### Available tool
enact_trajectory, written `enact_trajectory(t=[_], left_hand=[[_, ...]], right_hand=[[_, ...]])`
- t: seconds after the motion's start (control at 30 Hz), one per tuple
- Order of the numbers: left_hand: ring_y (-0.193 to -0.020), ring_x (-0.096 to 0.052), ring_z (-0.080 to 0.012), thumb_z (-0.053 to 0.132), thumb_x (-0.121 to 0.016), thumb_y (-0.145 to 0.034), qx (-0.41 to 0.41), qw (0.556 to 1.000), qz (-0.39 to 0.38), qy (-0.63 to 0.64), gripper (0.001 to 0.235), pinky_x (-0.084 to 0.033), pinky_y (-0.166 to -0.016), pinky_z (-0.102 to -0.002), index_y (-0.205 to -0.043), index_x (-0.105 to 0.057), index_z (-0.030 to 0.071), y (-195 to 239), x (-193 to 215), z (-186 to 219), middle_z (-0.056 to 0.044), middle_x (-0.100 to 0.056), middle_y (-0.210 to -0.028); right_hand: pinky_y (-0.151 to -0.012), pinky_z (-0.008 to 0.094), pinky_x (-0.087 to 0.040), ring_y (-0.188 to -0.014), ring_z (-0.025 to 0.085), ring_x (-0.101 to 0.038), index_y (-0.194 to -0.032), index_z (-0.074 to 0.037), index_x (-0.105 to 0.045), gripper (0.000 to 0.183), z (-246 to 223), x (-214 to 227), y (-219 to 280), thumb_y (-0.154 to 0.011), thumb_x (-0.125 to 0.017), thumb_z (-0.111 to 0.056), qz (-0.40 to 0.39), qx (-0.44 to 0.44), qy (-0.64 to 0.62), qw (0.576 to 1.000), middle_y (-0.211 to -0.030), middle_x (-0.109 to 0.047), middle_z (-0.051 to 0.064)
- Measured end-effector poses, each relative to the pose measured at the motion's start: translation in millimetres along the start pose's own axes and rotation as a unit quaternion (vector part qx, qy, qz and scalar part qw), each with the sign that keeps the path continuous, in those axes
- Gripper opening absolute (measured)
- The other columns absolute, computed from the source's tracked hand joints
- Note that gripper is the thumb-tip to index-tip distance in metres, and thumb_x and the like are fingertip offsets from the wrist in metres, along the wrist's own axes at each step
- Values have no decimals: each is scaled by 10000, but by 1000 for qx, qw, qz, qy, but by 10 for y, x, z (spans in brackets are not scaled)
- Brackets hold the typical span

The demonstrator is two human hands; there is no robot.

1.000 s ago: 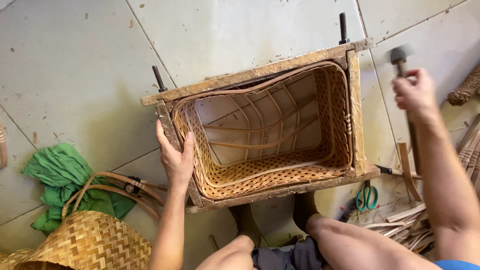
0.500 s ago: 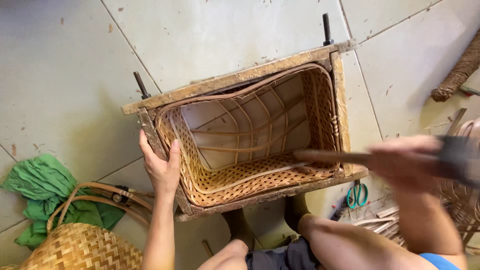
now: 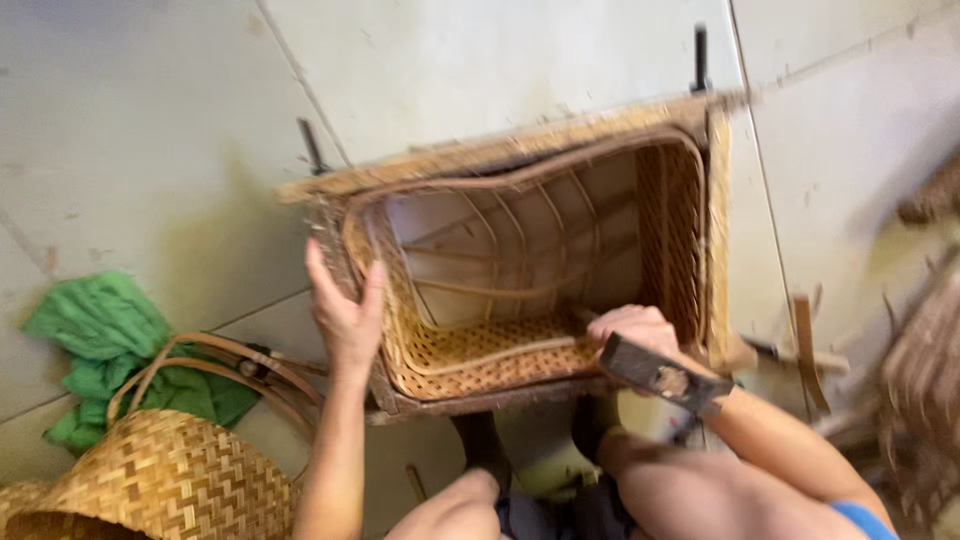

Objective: The person inserts thin wooden strips into a rectangular basket frame, secures them with a hammer, and removes excess pieces. The person then removes the completed basket from the frame and places it with other finished baskets.

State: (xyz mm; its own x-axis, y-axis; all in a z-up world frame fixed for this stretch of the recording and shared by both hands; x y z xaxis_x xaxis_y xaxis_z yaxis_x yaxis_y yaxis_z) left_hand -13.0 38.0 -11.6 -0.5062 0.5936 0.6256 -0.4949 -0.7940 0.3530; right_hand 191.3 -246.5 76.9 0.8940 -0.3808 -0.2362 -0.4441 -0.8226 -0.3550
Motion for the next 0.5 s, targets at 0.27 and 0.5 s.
enact_trajectory(t=[0.27, 0.5], left_hand=[[-1291, -640, -440, 280, -725, -1053, -225, 962, 88, -131, 744, -527, -1100, -480, -1564, -274, -20, 125, 42, 284, -346, -595, -1422], [-1120, -714, -411, 227, -694, -1037, -211, 972, 70, -79, 733, -592, -953, -485, -1592, -291, -34, -45, 64, 412, -304, -666, -1302]], right_hand=[[-450, 369, -317, -468, 206, -444, -675, -39, -473, 321, 258, -367, 217, -948, -620, -123, -35, -15, -75, 996, -590, -433, 65], [-446, 393, -372, -476, 261, -485, -618, -82, -541, 234, 803, -777, 123, -819, -617, -174, -182, -110, 133, 968, -549, -436, 57]])
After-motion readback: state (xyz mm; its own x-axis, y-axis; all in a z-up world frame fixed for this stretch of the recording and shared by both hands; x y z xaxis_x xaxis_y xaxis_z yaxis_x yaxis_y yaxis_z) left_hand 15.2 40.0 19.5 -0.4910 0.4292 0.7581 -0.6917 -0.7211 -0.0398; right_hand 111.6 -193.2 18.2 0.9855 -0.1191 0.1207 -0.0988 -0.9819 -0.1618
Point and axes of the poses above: each hand's wrist, its own y-axis away from the middle knuckle, its own x-axis out of the back of the hand, z = x × y, the point moved 8 cm from there along -y, towards the middle knuckle
